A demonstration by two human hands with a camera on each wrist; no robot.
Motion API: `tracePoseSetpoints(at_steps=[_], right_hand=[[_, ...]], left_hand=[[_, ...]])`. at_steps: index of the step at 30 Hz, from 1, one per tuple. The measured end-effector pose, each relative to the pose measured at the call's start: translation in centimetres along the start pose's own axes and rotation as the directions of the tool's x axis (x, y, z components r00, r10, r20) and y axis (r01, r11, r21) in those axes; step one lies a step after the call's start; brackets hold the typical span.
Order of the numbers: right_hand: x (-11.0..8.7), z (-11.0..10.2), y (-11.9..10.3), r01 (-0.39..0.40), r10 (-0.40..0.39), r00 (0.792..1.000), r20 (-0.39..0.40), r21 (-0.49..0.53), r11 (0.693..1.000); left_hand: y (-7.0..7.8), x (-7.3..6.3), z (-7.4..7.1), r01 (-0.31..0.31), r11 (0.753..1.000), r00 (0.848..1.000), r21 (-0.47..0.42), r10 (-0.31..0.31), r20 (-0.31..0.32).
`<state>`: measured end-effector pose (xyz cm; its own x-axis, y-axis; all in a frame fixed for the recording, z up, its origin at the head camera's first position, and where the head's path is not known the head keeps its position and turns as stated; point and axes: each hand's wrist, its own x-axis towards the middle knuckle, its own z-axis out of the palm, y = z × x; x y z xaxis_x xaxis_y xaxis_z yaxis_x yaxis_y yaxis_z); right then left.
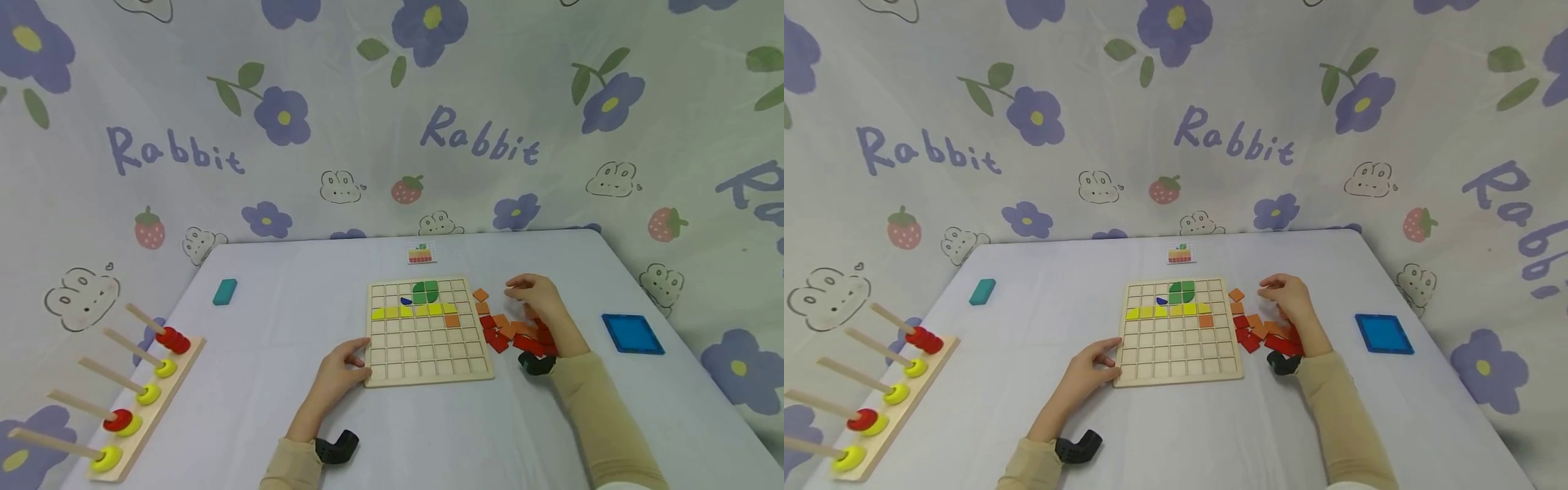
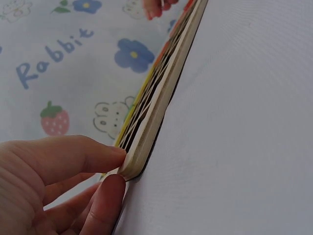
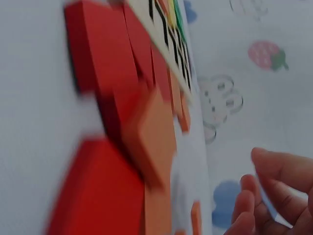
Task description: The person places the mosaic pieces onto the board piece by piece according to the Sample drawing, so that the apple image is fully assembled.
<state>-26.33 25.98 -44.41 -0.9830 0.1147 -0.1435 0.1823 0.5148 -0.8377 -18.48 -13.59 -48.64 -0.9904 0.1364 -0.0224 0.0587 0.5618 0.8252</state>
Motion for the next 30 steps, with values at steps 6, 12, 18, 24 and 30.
tracePoseSetpoints(at_steps=[6, 12, 18, 24, 30], right_hand=[[1.6, -2.1, 2.2, -0.061, 0.059, 0.998, 0.016, 0.131, 0.989], [2.6, -2.8, 3.6, -0.075, 0.076, 0.997, -0.001, 0.142, 0.987], [3.2, -3.2, 3.9, -0.062, 0.065, 0.998, -0.018, 0.123, 0.991], [3.5, -3.5, 4.1, -0.06, 0.06, 0.998, -0.005, -0.041, 0.997], [3.9, -3.4, 4.1, -0.063, 0.061, 0.998, -0.023, -0.132, 0.989]], left_hand=[[0.0, 0.0, -0.2, 0.004, 1.0, 1.0, -0.001, -0.004, 0.002], [-0.2, -0.1, -0.2, 0.019, 1.0, 1.0, -0.008, -0.019, 0.004], [-0.3, -0.1, -0.1, 0.007, 1.0, 1.0, -0.012, -0.006, 0.004], [-0.2, -0.2, 0.0, -0.002, 1.0, 1.0, -0.027, 0.002, 0.006], [0.0, -0.1, -0.1, -0.004, 1.0, 1.0, -0.018, 0.004, -0.002]])
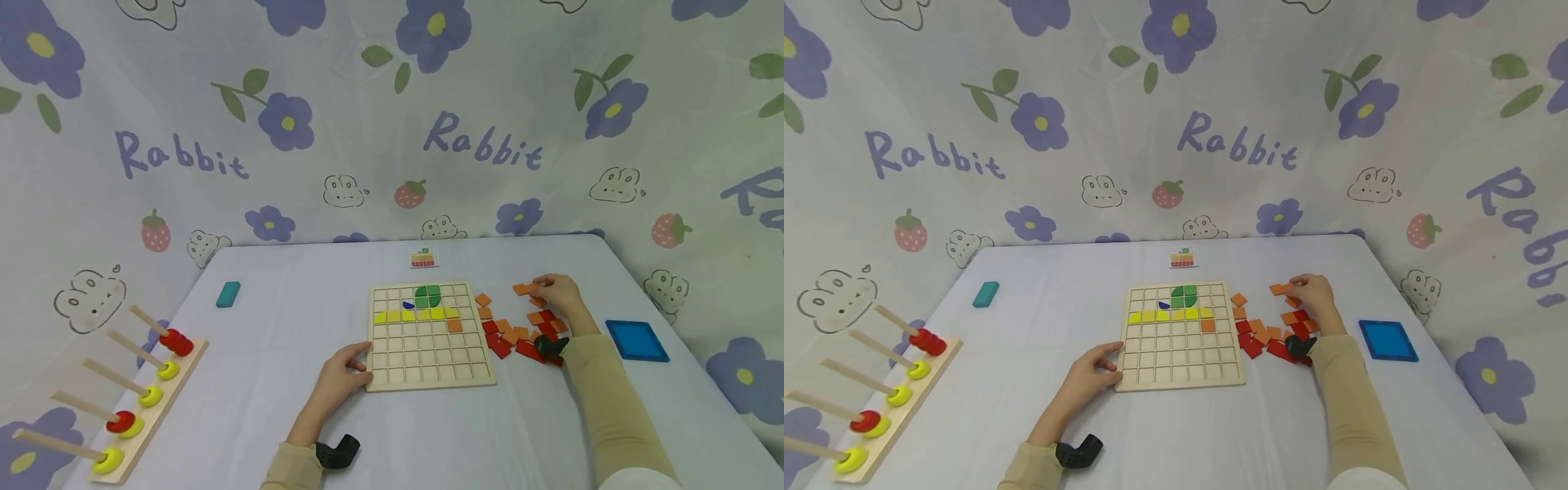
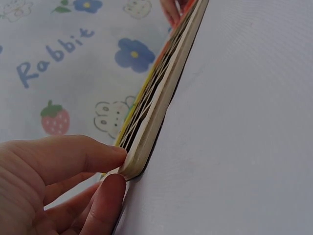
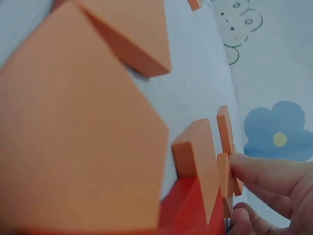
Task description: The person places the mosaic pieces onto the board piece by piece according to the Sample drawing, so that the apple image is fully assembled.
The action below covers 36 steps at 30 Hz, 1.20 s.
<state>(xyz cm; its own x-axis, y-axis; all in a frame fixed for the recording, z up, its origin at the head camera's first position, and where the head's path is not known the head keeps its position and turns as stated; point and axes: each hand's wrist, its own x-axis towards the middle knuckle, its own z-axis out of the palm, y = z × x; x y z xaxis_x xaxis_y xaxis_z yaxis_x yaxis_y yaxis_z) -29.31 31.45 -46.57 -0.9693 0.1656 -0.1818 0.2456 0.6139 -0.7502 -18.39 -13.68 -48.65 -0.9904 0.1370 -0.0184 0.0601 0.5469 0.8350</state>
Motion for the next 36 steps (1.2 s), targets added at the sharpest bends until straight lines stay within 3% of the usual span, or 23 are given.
tracePoseSetpoints(at_steps=[4, 8, 14, 18, 21, 26, 30, 36], right_hand=[[0.0, 0.0, 0.0, 0.023, -0.023, 1.0, -0.018, 0.016, 1.0], [-0.5, 0.2, -0.5, 0.017, -0.014, 1.0, -0.023, 0.119, 0.993], [-2.4, 1.4, -3.1, -0.003, 0.001, 1.0, 0.01, 0.23, 0.973], [-3.5, 3.0, -4.8, -0.01, -0.008, 0.998, 0.061, 0.283, 0.959], [-4.4, 4.2, -5.6, 0.017, -0.058, 0.991, 0.124, 0.315, 0.949], [-5.9, 6.4, -6.9, 0.038, -0.131, 0.958, 0.254, 0.339, 0.94], [-6.5, 8.1, -7.5, 0.055, -0.153, 0.939, 0.309, 0.303, 0.951], [-6.8, 9.9, -7.7, 0.124, -0.158, 0.945, 0.285, 0.135, 0.983]], left_hand=[[0.1, 0.0, 0.0, 0.001, 1.0, 1.0, -0.005, -0.001, -0.002], [0.1, 0.0, 0.0, 0.005, 1.0, 1.0, -0.002, -0.005, -0.001], [-0.1, 0.0, 0.0, 0.005, 1.0, 1.0, 0.001, -0.005, 0.008], [-0.1, 0.0, 0.0, 0.005, 1.0, 1.0, 0.0, -0.005, 0.006], [0.0, 0.1, 0.1, 0.012, 1.0, 1.0, -0.003, -0.012, 0.001], [0.0, 0.1, 0.0, 0.011, 1.0, 1.0, 0.003, -0.011, -0.001], [0.1, 0.1, 0.0, 0.009, 1.0, 1.0, 0.007, -0.009, 0.0], [0.2, 0.0, 0.0, 0.004, 1.0, 1.0, 0.012, -0.004, 0.009]])
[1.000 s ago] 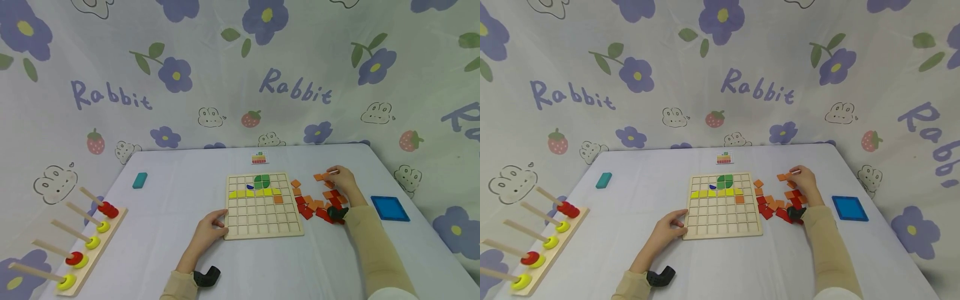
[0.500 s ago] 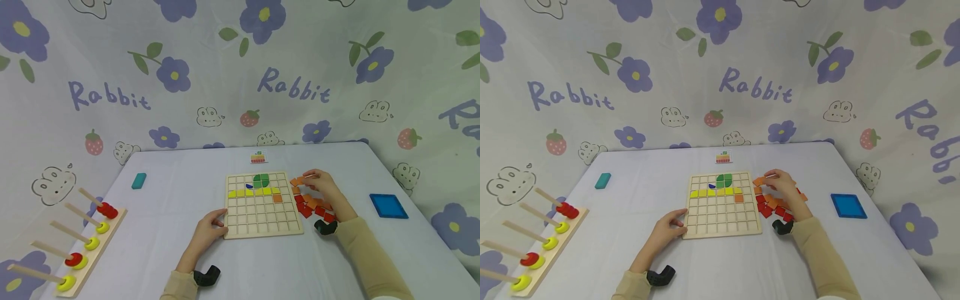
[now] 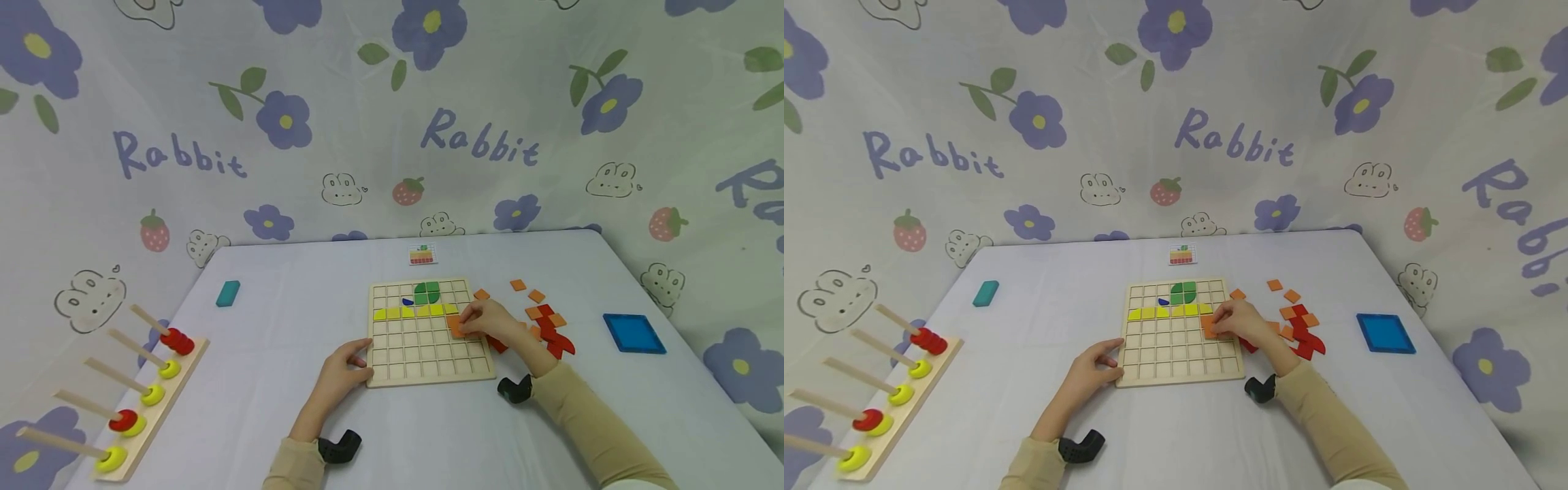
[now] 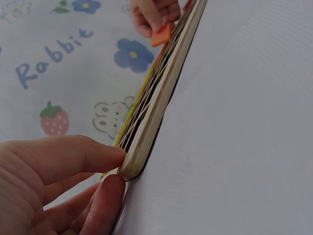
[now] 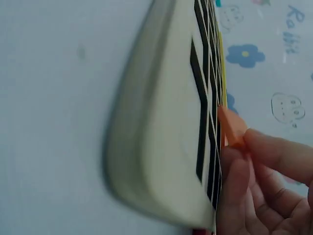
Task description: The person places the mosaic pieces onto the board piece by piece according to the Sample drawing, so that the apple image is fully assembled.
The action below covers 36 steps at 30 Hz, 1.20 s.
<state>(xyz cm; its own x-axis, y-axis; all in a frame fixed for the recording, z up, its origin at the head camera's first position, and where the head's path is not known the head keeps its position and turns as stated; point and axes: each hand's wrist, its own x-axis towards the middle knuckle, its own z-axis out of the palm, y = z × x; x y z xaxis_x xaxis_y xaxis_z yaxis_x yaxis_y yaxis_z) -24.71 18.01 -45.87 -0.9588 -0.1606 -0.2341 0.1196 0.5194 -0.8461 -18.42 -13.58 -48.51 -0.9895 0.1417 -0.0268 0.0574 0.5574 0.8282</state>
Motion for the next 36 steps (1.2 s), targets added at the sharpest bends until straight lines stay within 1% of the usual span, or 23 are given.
tracePoseSetpoints(at_steps=[3, 7, 9, 12, 14, 17, 19, 22, 25, 29, 31, 36], right_hand=[[-0.2, 0.4, -0.3, 0.04, -0.043, 0.999, -0.022, -0.131, 0.991], [-0.6, 0.7, -0.8, 0.091, -0.108, 0.993, -0.047, -0.272, 0.958], [-0.8, 0.8, -0.9, 0.101, -0.121, 0.992, -0.048, -0.305, 0.947], [-0.8, 0.9, -0.9, 0.099, -0.121, 0.992, -0.047, -0.32, 0.942], [-0.7, 0.8, -0.9, 0.097, -0.118, 0.992, -0.053, -0.301, 0.949], [-0.5, 0.1, -0.7, 0.097, -0.112, 0.992, -0.057, -0.216, 0.971], [-0.4, -0.9, -0.4, 0.078, -0.089, 0.993, -0.072, -0.139, 0.987], [-0.6, -3.3, 0.3, 0.058, -0.061, 0.994, -0.094, -0.034, 0.998], [-0.7, -5.9, 1.3, 0.029, -0.028, 0.986, -0.165, 0.0, 1.0], [-0.5, -8.7, 3.1, -0.016, 0.023, 0.967, -0.253, 0.027, 0.999], [-0.3, -9.7, 4.0, -0.034, 0.047, 0.962, -0.268, 0.055, 0.998], [0.1, -11.5, 6.0, -0.028, 0.046, 0.952, -0.304, 0.061, 0.998]], left_hand=[[0.0, 0.0, 0.0, -0.006, 1.0, 1.0, 0.006, 0.006, -0.001], [0.1, 0.1, 0.0, -0.01, 1.0, 1.0, 0.008, 0.01, -0.002], [0.1, 0.1, 0.0, -0.008, 1.0, 1.0, 0.005, 0.008, -0.001], [0.1, 0.2, 0.0, -0.006, 1.0, 1.0, -0.001, 0.006, 0.0], [0.1, 0.2, 0.0, -0.005, 1.0, 1.0, -0.007, 0.005, -0.002], [0.1, 0.1, 0.0, -0.005, 1.0, 1.0, -0.007, 0.005, -0.009], [0.1, 0.0, 0.0, -0.002, 1.0, 1.0, -0.008, 0.001, -0.013], [0.1, 0.1, 0.0, -0.005, 1.0, 1.0, -0.008, 0.005, -0.013], [0.0, 0.2, 0.0, -0.008, 1.0, 1.0, -0.014, 0.008, -0.008], [-0.1, 0.2, 0.0, -0.009, 1.0, 1.0, -0.014, 0.009, -0.006], [0.0, 0.1, -0.1, -0.001, 1.0, 1.0, -0.014, 0.001, -0.007], [-0.1, 0.0, 0.0, 0.008, 1.0, 1.0, -0.016, -0.008, -0.001]])
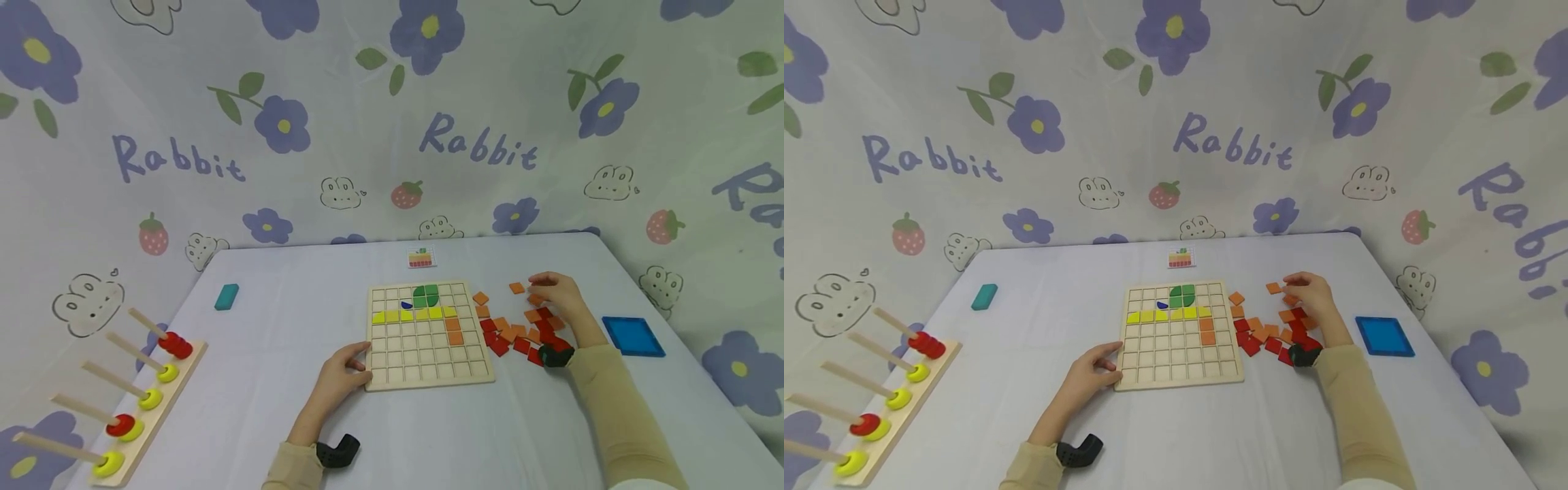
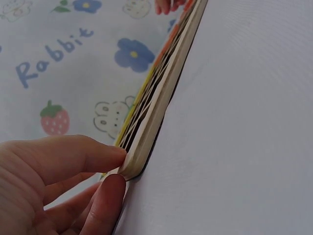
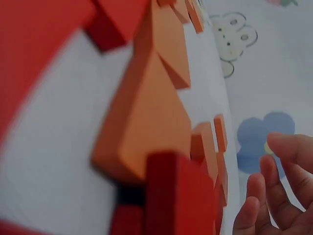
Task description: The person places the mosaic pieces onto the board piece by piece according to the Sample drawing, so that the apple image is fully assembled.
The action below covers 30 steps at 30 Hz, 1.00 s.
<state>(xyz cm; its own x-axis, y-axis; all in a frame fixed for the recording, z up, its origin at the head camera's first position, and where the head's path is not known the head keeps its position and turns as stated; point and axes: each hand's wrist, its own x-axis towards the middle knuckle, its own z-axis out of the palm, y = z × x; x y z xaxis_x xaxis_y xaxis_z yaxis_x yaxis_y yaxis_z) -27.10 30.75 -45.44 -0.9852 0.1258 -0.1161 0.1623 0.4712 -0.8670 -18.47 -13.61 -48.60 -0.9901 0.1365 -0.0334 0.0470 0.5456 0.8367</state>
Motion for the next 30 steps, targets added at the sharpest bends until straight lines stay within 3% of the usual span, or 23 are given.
tracePoseSetpoints(at_steps=[8, 15, 21, 26, 30], right_hand=[[0.5, -0.6, 1.3, -0.023, 0.022, 1.0, -0.009, -0.057, 0.998], [0.8, -0.7, 1.1, -0.131, 0.14, 0.989, 0.043, -0.174, 0.976], [0.8, -0.5, 0.9, -0.089, 0.107, 0.992, 0.063, -0.247, 0.965], [0.7, -0.1, 0.7, -0.072, 0.087, 0.994, 0.069, -0.196, 0.978], [0.4, 0.7, -0.1, -0.085, 0.091, 0.99, 0.111, -0.051, 0.995]], left_hand=[[-0.3, 0.0, 0.1, -0.015, 1.0, 1.0, -0.012, 0.015, 0.001], [-0.3, -0.1, 0.1, -0.035, 0.999, 0.999, -0.01, 0.035, -0.008], [-0.1, 0.0, 0.0, -0.02, 1.0, 1.0, -0.015, 0.02, -0.009], [-0.1, 0.0, 0.0, -0.022, 1.0, 1.0, -0.007, 0.022, -0.01], [-0.2, -0.1, 0.0, -0.029, 1.0, 1.0, -0.001, 0.029, -0.007]])
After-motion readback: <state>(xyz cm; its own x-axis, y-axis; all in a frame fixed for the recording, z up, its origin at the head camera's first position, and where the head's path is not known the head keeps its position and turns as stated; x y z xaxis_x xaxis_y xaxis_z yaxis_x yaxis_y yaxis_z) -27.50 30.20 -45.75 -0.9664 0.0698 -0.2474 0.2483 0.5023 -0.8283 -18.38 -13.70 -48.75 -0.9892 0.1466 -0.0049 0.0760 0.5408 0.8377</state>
